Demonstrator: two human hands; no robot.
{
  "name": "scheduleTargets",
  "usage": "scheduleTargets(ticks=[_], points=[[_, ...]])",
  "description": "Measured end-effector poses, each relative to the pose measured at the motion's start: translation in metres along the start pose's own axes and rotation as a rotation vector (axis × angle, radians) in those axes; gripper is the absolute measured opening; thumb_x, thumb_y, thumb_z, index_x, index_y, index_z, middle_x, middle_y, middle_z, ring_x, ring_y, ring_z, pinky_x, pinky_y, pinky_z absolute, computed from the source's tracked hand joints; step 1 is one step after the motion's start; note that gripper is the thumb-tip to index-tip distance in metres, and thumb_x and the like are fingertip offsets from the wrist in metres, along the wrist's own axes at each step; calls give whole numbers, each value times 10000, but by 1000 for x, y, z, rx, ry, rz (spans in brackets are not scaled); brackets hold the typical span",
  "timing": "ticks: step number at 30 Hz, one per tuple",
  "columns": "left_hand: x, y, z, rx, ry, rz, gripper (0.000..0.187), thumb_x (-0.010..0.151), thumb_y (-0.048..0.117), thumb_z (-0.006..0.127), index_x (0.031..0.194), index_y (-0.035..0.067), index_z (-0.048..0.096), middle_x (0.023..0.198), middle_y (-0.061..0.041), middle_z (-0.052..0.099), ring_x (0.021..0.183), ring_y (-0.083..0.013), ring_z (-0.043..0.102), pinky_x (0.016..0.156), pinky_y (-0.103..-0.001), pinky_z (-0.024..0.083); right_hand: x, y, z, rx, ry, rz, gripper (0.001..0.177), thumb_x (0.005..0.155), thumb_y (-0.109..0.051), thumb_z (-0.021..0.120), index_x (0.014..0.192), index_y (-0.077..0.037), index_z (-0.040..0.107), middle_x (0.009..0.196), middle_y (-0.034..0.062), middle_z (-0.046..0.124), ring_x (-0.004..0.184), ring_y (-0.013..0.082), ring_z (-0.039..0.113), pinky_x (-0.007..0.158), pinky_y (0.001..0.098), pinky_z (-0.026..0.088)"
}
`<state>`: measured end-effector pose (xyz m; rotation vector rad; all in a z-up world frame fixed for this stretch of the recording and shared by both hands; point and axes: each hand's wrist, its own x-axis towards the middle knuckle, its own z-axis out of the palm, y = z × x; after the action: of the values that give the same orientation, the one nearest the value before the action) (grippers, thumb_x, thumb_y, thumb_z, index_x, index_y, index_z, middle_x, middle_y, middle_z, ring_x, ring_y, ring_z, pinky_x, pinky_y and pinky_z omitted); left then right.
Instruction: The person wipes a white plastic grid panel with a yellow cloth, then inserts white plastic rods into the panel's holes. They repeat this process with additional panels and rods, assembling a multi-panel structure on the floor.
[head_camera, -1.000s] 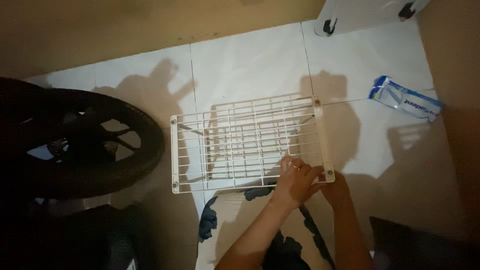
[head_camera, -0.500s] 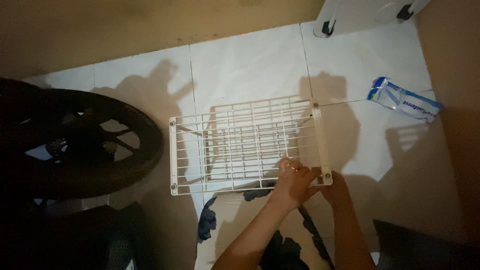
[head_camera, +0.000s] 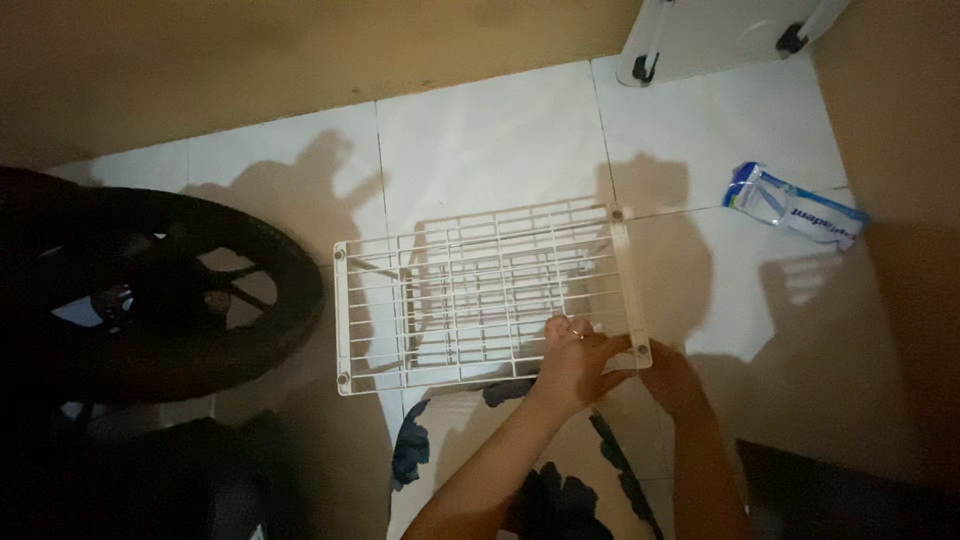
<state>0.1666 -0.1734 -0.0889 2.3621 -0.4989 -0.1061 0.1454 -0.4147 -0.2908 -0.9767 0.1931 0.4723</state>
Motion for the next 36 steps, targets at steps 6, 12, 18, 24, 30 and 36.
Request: scheduleTargets(ticks=[6,12,18,24,30,36], points=[[3,9,12,267,-95,-46,404,840,434,783,1166,201,731,910,-84,749,1080,-301,606,1027,-527,305,-17,-58,54,-605,410,349,393,1017,-272,568,1209,43,704,1158,216,743,1025,308,717,938,410,552],[0,6,16,228,-21,-23,359,859,371,770,1192,244,735,909,-88,755,1128,-318,624,1056,-488,319,-30,-105,121,-307,331,331,461,998,-302,589,1165,115,695,1107,224,697,983,318,721,889,435,608],[4,4,12,192,-148,-77,412,822,403,787,1195,239,728,905,-64,756,1061,-265,625,1028,-467,307,-26,-105,116,-301,309,419,515,1014,-360,549,1189,109,672,1081,209,723,943,328,733,894,433,599],[5,8,-7,287,-300,-113,427,832,459,784,1204,259,718,871,-45,754,1049,-249,612,988,-461,291,-10,-86,74,-886,145,472,520,1010,-425,587,1268,-1,739,1124,185,744,1020,299,631,929,409,519],[6,14,-23,215,-424,-136,501,865,516,751,1276,234,704,962,-64,755,1161,-273,612,1079,-480,304,2,-83,36,-1055,6,595,533,929,-411,662,1331,-62,687,1228,100,748,1117,203,667,1005,382,493],[52,-17,-53,-205,-447,-106,400,958,423,698,1239,139,698,1094,-87,741,986,-268,728,997,-469,530,82,-117,42,-864,226,172,486,1037,-335,548,1431,-72,654,1295,210,686,1189,332,619,1053,421,480]])
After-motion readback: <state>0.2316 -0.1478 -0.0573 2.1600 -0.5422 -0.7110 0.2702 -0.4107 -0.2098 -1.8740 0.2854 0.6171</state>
